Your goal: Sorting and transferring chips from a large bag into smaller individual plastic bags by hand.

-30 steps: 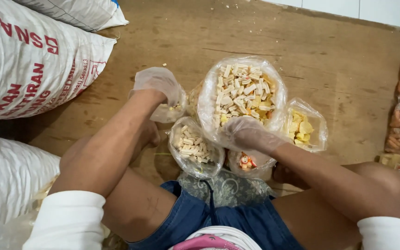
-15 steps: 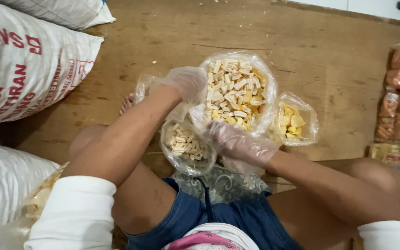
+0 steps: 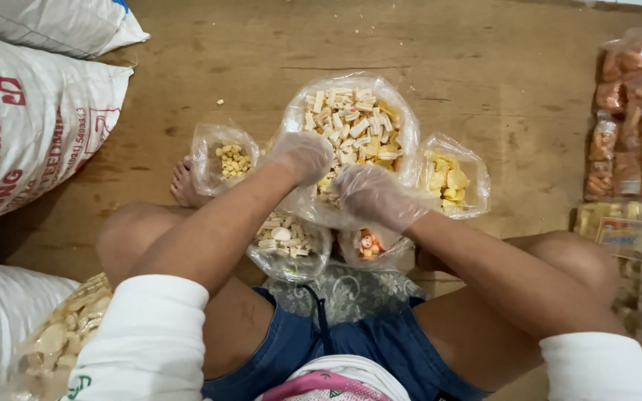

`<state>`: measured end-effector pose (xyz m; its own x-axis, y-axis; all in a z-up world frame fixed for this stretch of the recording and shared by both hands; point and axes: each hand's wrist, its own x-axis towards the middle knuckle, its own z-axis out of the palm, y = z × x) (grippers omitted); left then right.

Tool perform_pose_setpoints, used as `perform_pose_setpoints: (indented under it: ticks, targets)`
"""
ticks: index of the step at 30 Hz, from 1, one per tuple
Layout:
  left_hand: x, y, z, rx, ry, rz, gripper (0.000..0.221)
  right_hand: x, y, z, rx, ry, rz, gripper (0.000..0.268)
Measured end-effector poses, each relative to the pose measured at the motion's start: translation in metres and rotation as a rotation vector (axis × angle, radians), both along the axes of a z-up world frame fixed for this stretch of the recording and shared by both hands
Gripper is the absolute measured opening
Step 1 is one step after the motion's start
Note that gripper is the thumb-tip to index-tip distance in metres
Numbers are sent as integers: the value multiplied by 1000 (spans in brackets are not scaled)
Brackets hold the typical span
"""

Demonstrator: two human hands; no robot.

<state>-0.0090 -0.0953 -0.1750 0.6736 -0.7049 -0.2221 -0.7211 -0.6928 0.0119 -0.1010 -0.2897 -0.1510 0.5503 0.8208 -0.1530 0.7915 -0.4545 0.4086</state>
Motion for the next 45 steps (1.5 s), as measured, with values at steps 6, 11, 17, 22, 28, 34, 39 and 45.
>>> perform_pose_setpoints:
  ticks: [6, 11, 17, 22, 28, 34, 39, 45]
  targets:
    - [-2, 8, 91, 255, 79, -124, 27, 23, -13, -46, 171, -135, -22, 40]
    - [-3, 16, 79, 377, 253, -60, 38, 30, -19, -75, 172, -204, 34, 38]
    - [-28, 44, 60, 413, 542, -49, 81, 31, -14, -70, 120, -291, 33, 31]
    - [-52, 59, 54, 437, 577, -56, 90, 33, -8, -16, 219, -126, -27, 27]
    - [-67, 74, 53, 578, 779, 2, 101, 40, -10, -7, 642, 441, -225, 40]
    - [-62, 84, 68, 552, 490, -129, 89, 44, -1, -13, 124, 192, -187, 23]
    - [-40, 72, -22, 288, 469, 81, 69, 46, -3, -28, -119, 87, -43, 21]
    - [-34, 36, -1, 63, 381, 198, 30, 66, -18, -82, 32, 265, -266, 44]
